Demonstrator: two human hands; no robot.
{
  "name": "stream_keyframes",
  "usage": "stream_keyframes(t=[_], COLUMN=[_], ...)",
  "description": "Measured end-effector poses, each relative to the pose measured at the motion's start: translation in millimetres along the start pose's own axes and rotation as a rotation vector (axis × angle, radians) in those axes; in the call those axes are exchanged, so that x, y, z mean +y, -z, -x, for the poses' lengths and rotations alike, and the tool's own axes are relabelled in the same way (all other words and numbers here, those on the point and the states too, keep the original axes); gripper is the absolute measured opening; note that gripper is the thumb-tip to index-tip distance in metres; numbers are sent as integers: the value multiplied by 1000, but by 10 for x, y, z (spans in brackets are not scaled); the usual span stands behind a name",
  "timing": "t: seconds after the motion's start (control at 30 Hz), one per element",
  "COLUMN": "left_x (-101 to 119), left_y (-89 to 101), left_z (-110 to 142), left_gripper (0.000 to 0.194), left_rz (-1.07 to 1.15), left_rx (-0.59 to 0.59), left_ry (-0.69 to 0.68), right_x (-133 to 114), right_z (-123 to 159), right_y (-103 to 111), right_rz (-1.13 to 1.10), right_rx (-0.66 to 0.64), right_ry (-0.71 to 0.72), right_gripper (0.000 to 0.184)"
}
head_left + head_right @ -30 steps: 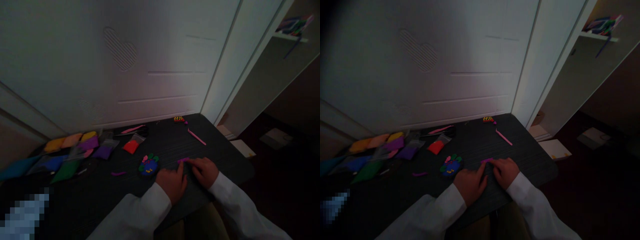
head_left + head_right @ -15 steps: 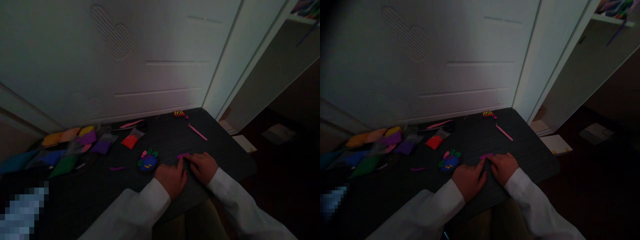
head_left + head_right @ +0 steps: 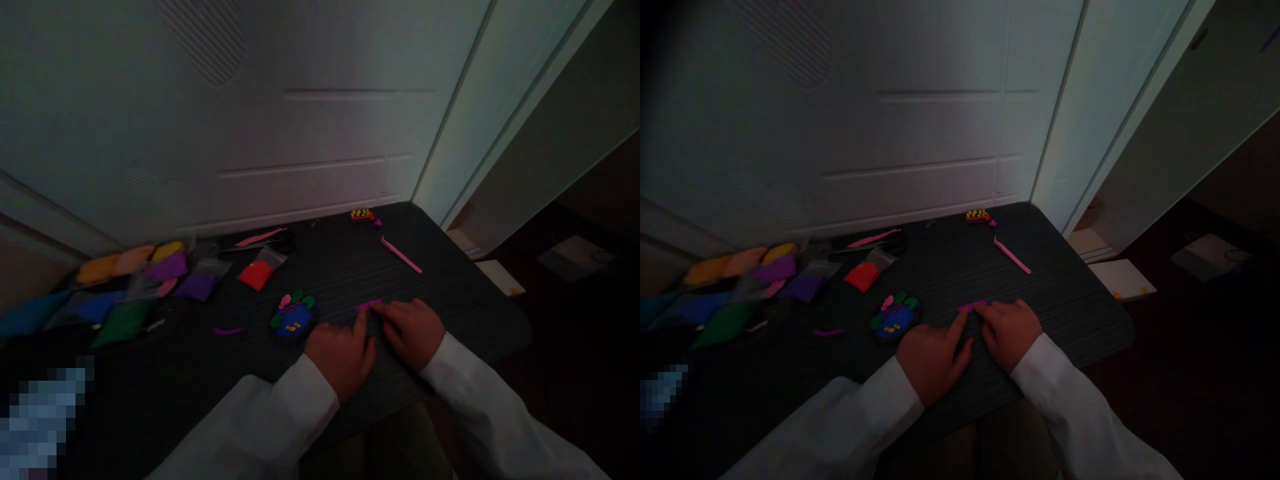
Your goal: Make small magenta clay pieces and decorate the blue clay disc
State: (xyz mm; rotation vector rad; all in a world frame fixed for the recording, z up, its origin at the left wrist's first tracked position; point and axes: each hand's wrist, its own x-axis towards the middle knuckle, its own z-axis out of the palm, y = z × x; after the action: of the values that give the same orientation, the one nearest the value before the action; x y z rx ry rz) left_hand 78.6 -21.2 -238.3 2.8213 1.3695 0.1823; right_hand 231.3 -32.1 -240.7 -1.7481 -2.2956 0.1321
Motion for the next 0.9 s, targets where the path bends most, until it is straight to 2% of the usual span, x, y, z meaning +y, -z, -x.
stream_keyframes(t=[0.3, 0.67, 0.9], left_x=[-29, -56, -36], left_y=[-28, -62, -36], left_z=[8, 0, -78], left_gripper=[43, 42, 43], left_rz=[1, 83, 56], left_rx=[-31, -79, -73], left_ry=[3, 0, -23], right_x=[33, 51, 106], right_z=[42, 23, 62], right_y=[-35, -49, -45], right_rz=[-86, -46, -72], right_rx=[63, 32, 123], right_ry=[-69, -23, -147], right_gripper=[32, 35, 32])
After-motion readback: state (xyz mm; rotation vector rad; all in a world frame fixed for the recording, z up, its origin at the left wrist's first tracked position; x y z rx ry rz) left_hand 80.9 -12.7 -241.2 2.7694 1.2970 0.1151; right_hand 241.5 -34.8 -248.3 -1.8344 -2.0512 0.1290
